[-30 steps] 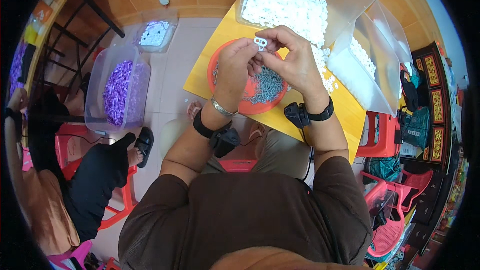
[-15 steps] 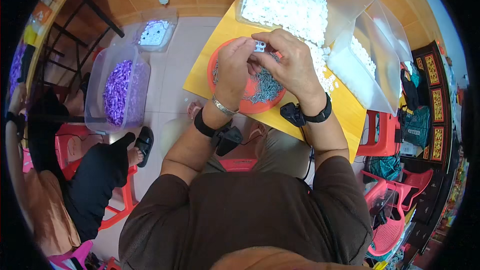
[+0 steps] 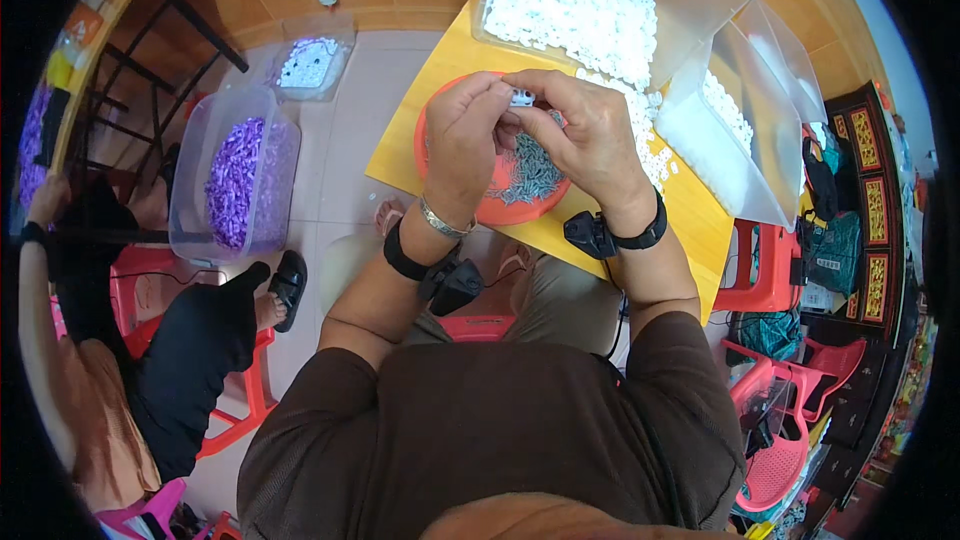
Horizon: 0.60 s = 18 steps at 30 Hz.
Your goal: Manually inserting small metal pins into plastic circular components at a workshop table.
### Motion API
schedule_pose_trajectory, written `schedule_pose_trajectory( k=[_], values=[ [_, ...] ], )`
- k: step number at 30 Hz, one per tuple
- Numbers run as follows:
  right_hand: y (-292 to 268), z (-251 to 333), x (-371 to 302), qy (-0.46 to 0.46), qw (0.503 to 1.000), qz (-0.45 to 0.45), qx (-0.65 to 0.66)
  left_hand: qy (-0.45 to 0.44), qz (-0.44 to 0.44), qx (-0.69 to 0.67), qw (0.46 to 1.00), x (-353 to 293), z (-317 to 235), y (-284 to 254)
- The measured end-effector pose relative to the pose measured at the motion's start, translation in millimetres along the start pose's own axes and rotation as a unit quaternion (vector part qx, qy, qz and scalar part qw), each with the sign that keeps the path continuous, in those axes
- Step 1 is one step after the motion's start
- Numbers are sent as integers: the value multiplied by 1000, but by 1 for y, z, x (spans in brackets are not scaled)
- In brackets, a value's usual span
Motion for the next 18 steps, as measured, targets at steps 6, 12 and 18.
schedule_pose_trajectory(
  k=[6,12,18],
  values=[
    [4,2,-2,-14,1000,-22,10,22,-17,-1,1000,-4,-2,0],
    [6,3,-3,-45,998,-49,-13,12,-20,12,1000,-3,1,-3],
    [5,-2,-1,-25,999,-30,9,15,-9,-10,1000,1,1,-3]
  ],
)
Point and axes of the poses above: each hand's wrist, its own x-axis towards the middle knuckle, its own y-axis out of the palm, z = x × y, the point moved 4 cm from there along x, towards the middle knuckle, and after that the axes turned 6 degrees about -x, right-handed, at the moved point
